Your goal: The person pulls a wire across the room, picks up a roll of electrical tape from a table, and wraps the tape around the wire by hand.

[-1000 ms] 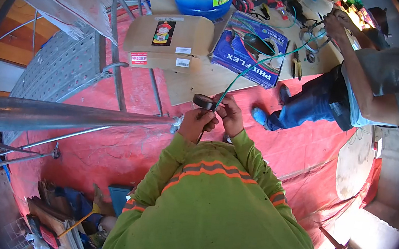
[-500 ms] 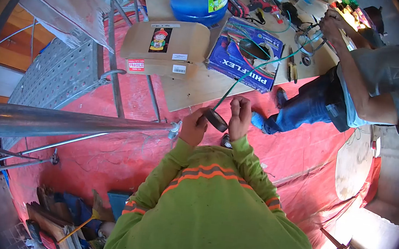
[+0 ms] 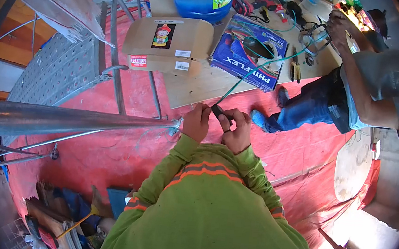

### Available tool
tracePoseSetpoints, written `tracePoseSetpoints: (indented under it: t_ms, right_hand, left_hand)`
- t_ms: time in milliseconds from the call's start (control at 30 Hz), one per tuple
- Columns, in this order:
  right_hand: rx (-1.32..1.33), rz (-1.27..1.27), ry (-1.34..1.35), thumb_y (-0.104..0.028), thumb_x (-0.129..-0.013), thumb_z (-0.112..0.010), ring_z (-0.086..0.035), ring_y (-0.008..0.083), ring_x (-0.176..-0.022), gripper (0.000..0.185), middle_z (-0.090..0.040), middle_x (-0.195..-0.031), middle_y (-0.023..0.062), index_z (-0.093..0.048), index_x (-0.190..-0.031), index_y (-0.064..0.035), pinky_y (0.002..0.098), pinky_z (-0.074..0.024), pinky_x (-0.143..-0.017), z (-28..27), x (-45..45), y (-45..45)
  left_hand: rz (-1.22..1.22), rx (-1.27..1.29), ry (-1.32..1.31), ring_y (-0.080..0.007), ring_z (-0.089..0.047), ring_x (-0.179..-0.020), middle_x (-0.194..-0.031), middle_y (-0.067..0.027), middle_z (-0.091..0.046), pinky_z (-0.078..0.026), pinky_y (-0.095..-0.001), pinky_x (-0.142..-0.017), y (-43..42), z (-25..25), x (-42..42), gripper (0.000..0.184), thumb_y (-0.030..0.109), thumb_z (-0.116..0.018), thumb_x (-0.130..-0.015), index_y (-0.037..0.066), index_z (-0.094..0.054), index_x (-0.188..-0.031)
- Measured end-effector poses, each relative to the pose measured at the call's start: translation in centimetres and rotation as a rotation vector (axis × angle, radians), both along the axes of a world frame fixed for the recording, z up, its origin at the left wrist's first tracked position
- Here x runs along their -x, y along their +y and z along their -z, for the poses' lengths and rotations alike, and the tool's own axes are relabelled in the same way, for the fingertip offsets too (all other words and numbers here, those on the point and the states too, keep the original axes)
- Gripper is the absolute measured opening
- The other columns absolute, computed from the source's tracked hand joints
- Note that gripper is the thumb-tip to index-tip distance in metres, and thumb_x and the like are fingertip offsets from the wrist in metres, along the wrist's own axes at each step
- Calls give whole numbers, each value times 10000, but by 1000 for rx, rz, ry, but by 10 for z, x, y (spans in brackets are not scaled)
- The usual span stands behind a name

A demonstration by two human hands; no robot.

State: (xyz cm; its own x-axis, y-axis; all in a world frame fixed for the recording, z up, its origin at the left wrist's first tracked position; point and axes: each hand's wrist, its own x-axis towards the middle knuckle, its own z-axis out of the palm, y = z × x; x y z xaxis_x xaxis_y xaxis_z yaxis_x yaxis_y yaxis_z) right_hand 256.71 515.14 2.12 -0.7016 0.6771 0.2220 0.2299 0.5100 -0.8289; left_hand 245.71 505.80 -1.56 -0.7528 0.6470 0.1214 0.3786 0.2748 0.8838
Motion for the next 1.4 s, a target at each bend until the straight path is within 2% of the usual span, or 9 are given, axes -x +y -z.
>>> tracePoseSetpoints:
  t_ms: [133, 400, 433, 633, 733, 867, 1000, 1233, 1400]
  right_hand:
    - [49, 67, 1, -177, -817, -652, -573, 209, -638, 127, -603, -639, 38, -626, -847, -57, 357, -415, -771, 27, 3, 4]
    - [400, -141, 384, -28, -842, -598, -596, 188, -834, 119, -623, -895, 81, -630, -953, -2, 309, -476, -784, 77, 29, 18]
    - [640, -259, 477, -29, -835, -606, -573, 200, -969, 181, -592, -1078, 92, -611, -1013, -2, 302, -468, -825, 77, 34, 18]
    - [1304, -515, 534, 48, -793, -590, -545, 206, -1051, 397, -540, -1157, 105, -506, -1175, -16, 305, -462, -877, 63, 43, 21]
    - [1002, -419, 610, 19, -814, -571, -577, 223, -997, 390, -598, -1033, 116, -476, -1190, -14, 315, -462, -891, 58, 48, 23]
    - [840, 219, 395, -155, -852, -583, -564, 167, -916, 189, -605, -894, 67, -555, -986, -25, 307, -467, -743, 50, 30, 26]
    - [-251, -62, 88, -261, -849, -610, -560, 247, -773, 225, -606, -813, 76, -584, -906, -45, 400, -388, -801, -15, 9, 13]
    - [-100, 30, -79, -192, -812, -652, -564, 242, -778, 153, -602, -687, 74, -606, -868, -58, 404, -378, -825, 0, 4, 2]
    - [466, -104, 227, -6, -832, -593, -582, 179, -894, 118, -630, -869, 70, -600, -950, -18, 314, -443, -830, 49, 18, 8]
  left_hand:
    - [9, -148, -240, -83, -436, -482, -596, -17, -499, -341, -242, -439, -1, 10, -2, 151, 142, -530, -899, -5, -547, -866]
    - [173, -212, -894, -42, -339, -456, -597, 11, -460, -242, -209, -408, -7, -19, 0, 135, 151, -549, -895, 17, -553, -871]
    - [165, -228, -951, -37, -322, -443, -599, 10, -455, -225, -206, -397, -8, -20, 0, 139, 158, -549, -898, 20, -549, -882]
    - [135, -344, -973, -38, -343, -447, -627, 26, -471, -245, -198, -399, -13, -20, -5, 142, 91, -521, -874, 25, -568, -991]
    - [115, -402, -781, -27, -363, -467, -652, 35, -483, -263, -195, -409, -8, -21, -7, 233, 20, -479, -860, 32, -564, -1077]
    - [78, -298, -498, -22, -391, -499, -682, 28, -520, -304, -199, -437, -7, -13, 2, 226, -3, -478, -879, 25, -575, -1081]
    - [23, -278, -308, -32, -430, -531, -701, 11, -550, -354, -198, -472, 1, -23, 0, 146, 36, -515, -893, 6, -588, -1016]
    - [-7, -106, -321, -91, -502, -531, -659, -55, -570, -405, -245, -484, -6, -9, 4, 139, 117, -556, -892, -11, -548, -840]
    - [13, -311, -879, -37, -352, -457, -613, -9, -487, -260, -198, -401, -7, -17, 2, 129, 131, -541, -906, 2, -537, -899]
